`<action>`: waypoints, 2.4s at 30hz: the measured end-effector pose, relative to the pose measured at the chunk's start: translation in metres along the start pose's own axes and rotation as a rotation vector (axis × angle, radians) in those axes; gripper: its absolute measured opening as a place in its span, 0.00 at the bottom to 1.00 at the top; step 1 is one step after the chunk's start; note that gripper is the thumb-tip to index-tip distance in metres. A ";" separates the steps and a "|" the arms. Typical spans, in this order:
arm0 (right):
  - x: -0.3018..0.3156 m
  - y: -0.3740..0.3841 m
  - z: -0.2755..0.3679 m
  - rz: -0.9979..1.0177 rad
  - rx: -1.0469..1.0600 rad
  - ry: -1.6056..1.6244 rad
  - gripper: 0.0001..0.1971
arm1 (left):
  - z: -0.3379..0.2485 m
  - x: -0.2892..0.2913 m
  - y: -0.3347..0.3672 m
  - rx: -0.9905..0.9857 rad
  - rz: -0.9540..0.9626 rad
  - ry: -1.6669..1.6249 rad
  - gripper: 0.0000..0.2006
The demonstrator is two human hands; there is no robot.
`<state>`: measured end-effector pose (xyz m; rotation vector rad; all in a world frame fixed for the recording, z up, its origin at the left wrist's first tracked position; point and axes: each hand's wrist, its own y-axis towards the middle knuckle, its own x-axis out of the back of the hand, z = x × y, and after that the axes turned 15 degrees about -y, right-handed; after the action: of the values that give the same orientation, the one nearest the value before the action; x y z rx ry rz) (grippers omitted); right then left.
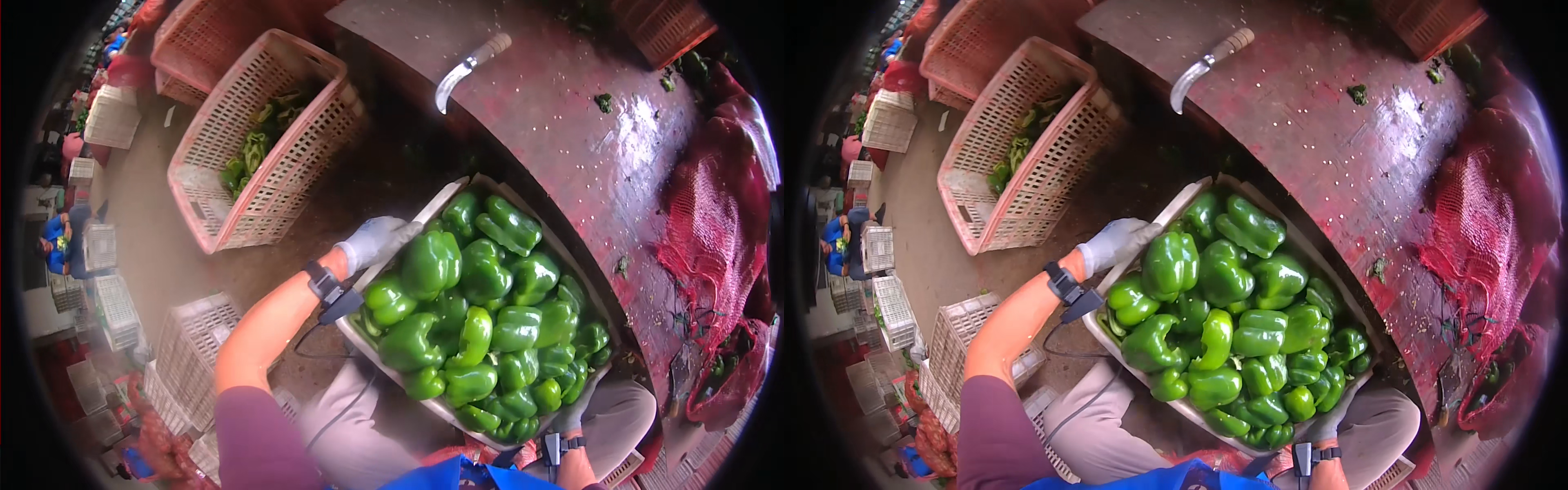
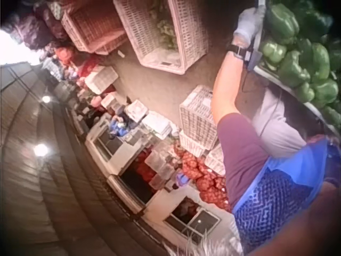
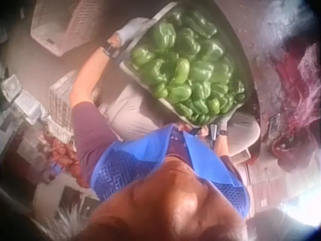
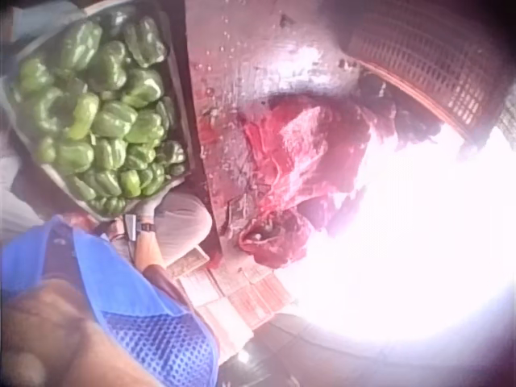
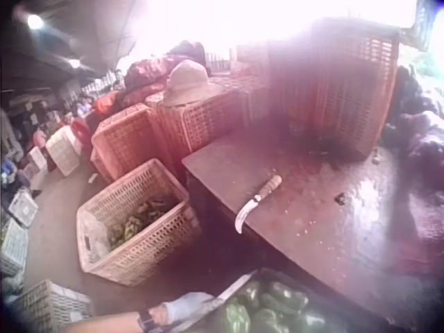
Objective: Sorting green peppers from mesh bags into plastic crates and then cutting them with a cleaver for processing.
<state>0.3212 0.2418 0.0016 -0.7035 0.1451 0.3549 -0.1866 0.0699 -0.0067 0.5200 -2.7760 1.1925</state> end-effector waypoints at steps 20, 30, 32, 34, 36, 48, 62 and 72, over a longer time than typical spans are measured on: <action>0.026 -0.012 -0.002 -0.101 -0.220 0.088 0.43 | 0.014 -0.025 -0.009 0.224 -0.289 -0.176 0.34; -0.058 -0.078 0.081 -0.093 -0.405 0.030 0.39 | -0.017 0.026 -0.195 0.221 -0.520 -0.676 0.24; -0.083 -0.091 0.106 -0.046 -0.466 0.068 0.39 | -0.029 0.040 -0.250 0.210 -0.575 -0.750 0.23; -0.126 -0.104 0.143 -0.012 -0.427 0.005 0.37 | -0.039 0.052 -0.304 0.197 -0.640 -0.827 0.22; -0.172 -0.115 0.184 0.010 -0.423 0.001 0.35 | -0.048 0.061 -0.363 0.185 -0.711 -0.907 0.21; -0.423 -0.183 0.274 0.599 -0.212 -0.919 0.32 | -0.047 0.010 -0.654 0.129 -1.168 -1.377 0.23; -0.621 -0.328 0.222 1.521 -0.337 -1.409 0.33 | -0.103 -0.126 -0.730 0.499 -1.602 -1.488 0.30; -0.643 -0.457 0.155 1.980 -0.355 -1.629 0.34 | -0.108 -0.249 -0.706 0.385 -1.855 -1.957 0.33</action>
<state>-0.1076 -0.1523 0.5557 -0.1701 -0.9021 2.7477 0.2776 -0.2359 0.5054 -2.3261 0.1211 -0.1556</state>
